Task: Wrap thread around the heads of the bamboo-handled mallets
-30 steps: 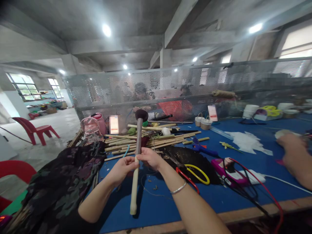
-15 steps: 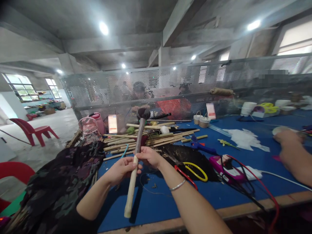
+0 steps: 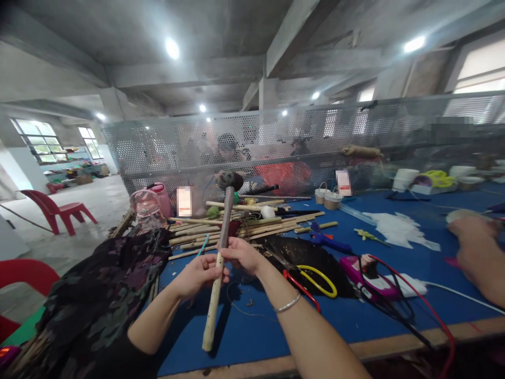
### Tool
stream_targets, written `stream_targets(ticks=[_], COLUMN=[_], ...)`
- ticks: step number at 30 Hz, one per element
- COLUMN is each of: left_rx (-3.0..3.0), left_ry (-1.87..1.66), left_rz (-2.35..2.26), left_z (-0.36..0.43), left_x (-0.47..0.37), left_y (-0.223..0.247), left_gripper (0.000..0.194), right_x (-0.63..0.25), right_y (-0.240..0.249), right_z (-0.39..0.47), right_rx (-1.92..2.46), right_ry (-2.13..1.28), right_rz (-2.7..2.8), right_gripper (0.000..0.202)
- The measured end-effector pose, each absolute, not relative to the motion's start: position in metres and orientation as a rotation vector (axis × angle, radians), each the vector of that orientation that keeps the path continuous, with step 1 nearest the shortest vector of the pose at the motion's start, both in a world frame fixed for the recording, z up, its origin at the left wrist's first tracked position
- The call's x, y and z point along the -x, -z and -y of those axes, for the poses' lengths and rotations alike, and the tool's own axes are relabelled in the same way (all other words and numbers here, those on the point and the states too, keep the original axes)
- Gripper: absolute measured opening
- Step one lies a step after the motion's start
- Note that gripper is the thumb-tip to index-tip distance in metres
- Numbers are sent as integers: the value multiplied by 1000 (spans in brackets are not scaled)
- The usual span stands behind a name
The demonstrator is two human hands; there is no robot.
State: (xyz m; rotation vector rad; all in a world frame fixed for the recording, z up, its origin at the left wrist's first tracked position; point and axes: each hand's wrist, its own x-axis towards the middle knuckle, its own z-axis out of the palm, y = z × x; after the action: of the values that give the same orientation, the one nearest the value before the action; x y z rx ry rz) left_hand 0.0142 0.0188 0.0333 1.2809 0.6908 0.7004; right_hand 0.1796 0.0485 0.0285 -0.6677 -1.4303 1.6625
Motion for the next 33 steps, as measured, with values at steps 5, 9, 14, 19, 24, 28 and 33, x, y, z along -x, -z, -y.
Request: stream_targets(ticks=[5,9,14,19,24,28,33], left_rx=[-1374,-1388,-1267,-1370,-1324,-1276,-1394], left_ry=[-791,-797,-633,-753,-787,-661,-844], left_rz=[-788,-840,-676,-828,-847,-713,-893], left_z=[-23,-26,-21,-22,-19,-15,-21], left_x=[-18,-14,-8,-15,-18,-16,-19], left_y=[-25,-25,-33,-25,-30,-35,-24], left_gripper=[40,39,41,42,42,42,41], right_x=[-174,-173,-177,-171,-171,-175,-170], right_y=[-26,-25,-29,-22,-24,-28,-22], right_z=[-51,-52,-48,-52,-51,-46,-51], right_rx=[683,717,687,736,734,643,752], right_ry=[-1561,-1528,-1646,-1537,-1567,-1649,-1527], right_rz=[1443,1416,1401,1398,1392,1397,1428], right_gripper=[34,36,34,36,35,35,35])
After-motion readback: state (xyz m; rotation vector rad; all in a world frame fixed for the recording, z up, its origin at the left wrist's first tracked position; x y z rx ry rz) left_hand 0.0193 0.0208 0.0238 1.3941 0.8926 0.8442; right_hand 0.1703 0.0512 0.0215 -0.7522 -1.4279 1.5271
